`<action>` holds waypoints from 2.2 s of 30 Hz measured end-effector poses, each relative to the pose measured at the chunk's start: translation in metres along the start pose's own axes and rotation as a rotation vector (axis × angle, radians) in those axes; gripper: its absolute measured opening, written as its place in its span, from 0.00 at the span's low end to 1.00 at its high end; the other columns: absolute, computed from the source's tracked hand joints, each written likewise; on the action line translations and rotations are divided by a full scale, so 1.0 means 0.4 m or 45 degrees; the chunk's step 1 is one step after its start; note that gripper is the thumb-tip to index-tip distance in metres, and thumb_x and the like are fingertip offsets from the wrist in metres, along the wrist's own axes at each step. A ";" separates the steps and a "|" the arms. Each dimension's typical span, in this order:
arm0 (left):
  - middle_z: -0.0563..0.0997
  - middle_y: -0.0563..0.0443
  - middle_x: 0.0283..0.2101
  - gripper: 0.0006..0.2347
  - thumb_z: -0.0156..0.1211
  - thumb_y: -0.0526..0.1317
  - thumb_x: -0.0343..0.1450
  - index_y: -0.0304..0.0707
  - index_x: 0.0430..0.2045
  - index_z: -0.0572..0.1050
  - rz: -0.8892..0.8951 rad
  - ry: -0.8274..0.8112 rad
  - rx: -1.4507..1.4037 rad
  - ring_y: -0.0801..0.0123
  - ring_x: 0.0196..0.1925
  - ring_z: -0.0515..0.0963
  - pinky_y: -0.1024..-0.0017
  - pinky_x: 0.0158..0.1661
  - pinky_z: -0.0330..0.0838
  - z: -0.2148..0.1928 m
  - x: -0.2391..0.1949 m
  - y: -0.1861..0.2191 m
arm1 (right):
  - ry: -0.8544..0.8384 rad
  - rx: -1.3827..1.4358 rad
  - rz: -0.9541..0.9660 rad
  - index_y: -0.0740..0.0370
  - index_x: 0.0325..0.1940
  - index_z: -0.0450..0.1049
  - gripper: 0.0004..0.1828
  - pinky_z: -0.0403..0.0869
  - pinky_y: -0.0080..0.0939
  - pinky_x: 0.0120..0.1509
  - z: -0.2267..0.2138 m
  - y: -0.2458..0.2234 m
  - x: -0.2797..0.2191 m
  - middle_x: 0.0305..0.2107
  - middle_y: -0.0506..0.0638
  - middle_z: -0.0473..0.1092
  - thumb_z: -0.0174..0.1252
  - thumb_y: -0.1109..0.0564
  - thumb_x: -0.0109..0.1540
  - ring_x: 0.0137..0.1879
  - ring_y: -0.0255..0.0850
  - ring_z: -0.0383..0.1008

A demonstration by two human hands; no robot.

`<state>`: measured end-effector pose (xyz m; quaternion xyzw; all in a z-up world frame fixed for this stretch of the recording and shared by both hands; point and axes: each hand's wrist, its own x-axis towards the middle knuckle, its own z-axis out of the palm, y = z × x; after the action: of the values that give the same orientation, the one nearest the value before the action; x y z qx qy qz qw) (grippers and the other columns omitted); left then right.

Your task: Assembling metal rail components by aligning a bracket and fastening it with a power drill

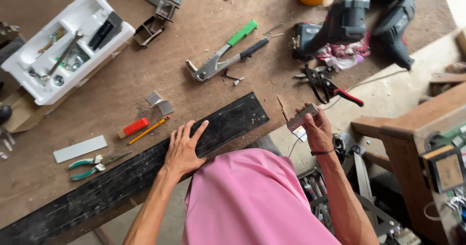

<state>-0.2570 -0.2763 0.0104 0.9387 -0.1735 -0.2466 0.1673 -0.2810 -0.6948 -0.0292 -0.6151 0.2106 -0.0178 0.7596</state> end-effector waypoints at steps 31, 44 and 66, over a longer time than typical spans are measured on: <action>0.73 0.49 0.22 0.16 0.55 0.29 0.76 0.34 0.14 0.71 -0.315 0.891 -0.014 0.61 0.28 0.76 0.69 0.23 0.76 -0.478 0.246 -0.900 | 0.017 -1.955 -0.275 0.50 0.64 0.80 0.35 0.72 0.45 0.53 0.139 0.137 0.264 0.47 0.48 0.77 0.68 0.32 0.57 0.46 0.43 0.77; 0.80 0.53 0.26 0.02 0.67 0.31 0.71 0.40 0.31 0.84 0.013 0.931 -0.079 0.66 0.32 0.73 0.65 0.38 0.72 -0.516 0.244 -0.992 | 0.046 -1.946 0.064 0.63 0.72 0.74 0.42 0.75 0.52 0.53 0.276 0.049 0.227 0.51 0.60 0.76 0.67 0.37 0.60 0.49 0.50 0.76; 0.78 0.53 0.33 0.07 0.70 0.28 0.67 0.40 0.34 0.85 0.059 0.914 0.013 0.63 0.36 0.74 0.65 0.35 0.66 -0.535 0.119 -0.984 | 0.173 -1.803 0.086 0.73 0.70 0.75 0.37 0.71 0.42 0.51 0.379 0.019 0.197 0.45 0.59 0.74 0.74 0.49 0.63 0.46 0.44 0.73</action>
<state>-0.0109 0.1010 0.0100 0.9621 -0.1260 0.1036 0.2186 -0.1594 -0.5749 -0.0365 -0.9515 0.2372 0.1085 0.1628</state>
